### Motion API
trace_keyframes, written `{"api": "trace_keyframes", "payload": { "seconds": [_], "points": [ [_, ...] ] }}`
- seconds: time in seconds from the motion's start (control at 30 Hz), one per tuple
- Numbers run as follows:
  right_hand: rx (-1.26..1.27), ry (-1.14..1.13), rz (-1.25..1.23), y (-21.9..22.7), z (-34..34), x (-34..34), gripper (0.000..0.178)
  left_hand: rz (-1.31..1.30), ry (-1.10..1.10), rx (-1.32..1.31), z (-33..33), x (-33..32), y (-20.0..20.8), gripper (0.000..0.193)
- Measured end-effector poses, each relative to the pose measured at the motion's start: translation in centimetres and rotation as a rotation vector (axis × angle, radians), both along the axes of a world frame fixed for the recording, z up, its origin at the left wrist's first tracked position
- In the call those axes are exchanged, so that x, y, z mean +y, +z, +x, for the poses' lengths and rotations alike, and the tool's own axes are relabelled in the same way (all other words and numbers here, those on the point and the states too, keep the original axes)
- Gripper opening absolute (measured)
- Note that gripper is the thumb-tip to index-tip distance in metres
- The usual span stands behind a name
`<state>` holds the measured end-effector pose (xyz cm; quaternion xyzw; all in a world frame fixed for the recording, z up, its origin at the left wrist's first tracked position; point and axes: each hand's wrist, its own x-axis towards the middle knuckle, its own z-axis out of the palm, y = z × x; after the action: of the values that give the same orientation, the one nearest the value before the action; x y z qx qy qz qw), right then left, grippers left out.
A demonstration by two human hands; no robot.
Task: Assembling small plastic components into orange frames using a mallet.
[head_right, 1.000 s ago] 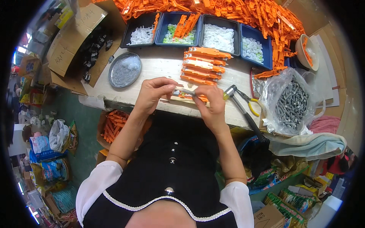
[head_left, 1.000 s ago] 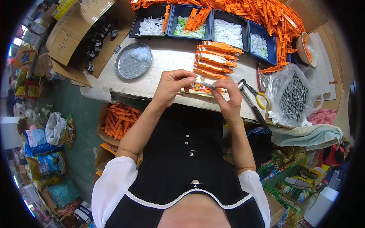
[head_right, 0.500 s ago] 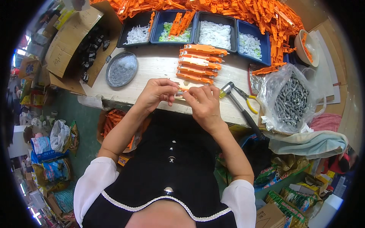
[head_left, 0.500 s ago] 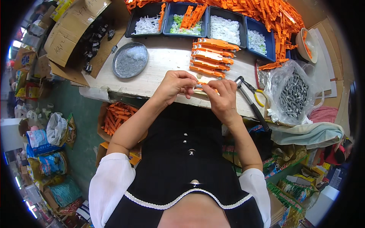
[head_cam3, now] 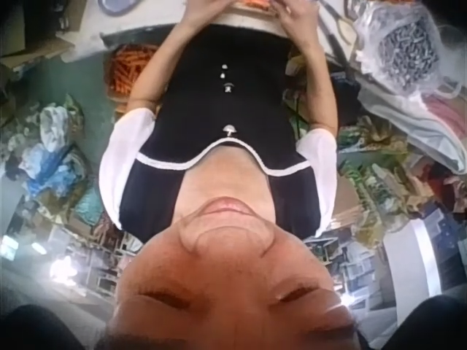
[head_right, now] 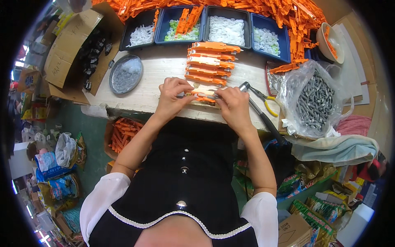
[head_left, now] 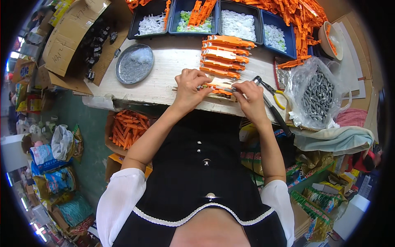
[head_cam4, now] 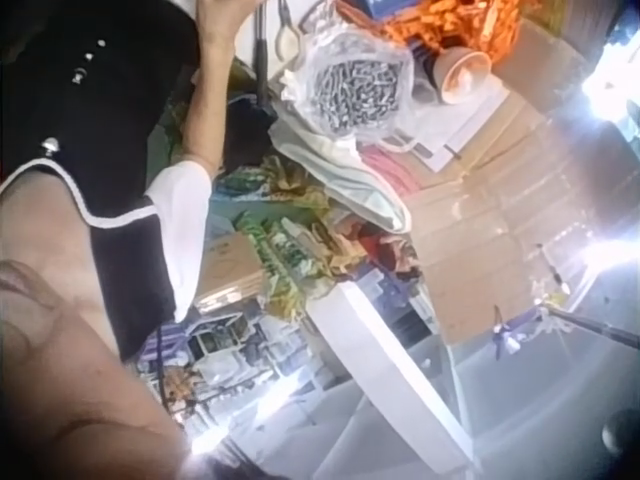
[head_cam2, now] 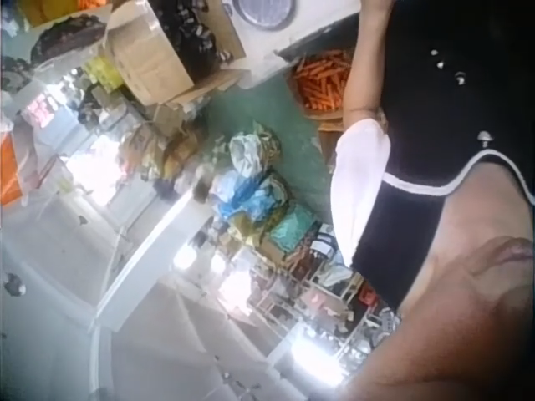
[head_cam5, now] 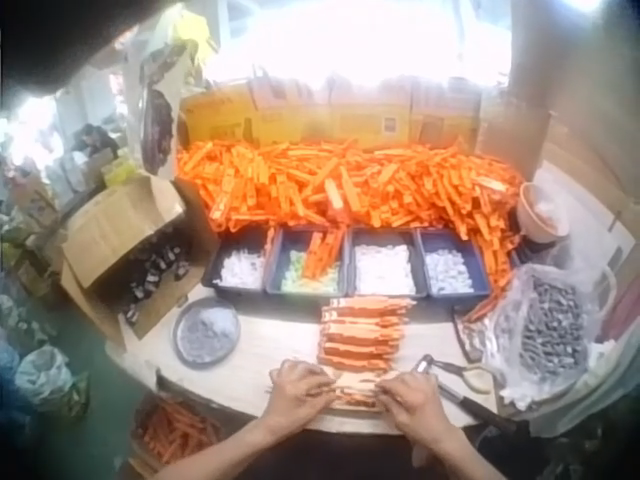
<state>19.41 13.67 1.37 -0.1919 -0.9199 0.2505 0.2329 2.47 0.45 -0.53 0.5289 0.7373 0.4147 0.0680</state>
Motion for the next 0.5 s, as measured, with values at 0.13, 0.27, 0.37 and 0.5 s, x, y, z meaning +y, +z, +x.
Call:
{"api": "trace_keyframes", "payload": {
  "seconds": [0.13,0.27,0.37,0.5],
  "points": [
    [-0.059,0.016,-0.007,-0.3,-0.3,0.0,0.018,0.063,0.008,0.057,0.3,0.5,-1.4,0.020],
    [-0.074,0.019,0.001,-0.3,-0.7,-0.2,0.018,0.062,0.013,0.051,0.6,0.6,-1.5,0.021],
    [-0.073,0.034,0.006,-0.3,-1.2,-0.2,0.018,0.025,0.024,0.035,0.5,0.6,-1.2,0.023],
    [-0.110,0.032,-0.013,0.1,-1.6,-0.3,0.017,0.018,0.031,0.014,0.6,0.5,-1.0,0.025]
  ]
}}
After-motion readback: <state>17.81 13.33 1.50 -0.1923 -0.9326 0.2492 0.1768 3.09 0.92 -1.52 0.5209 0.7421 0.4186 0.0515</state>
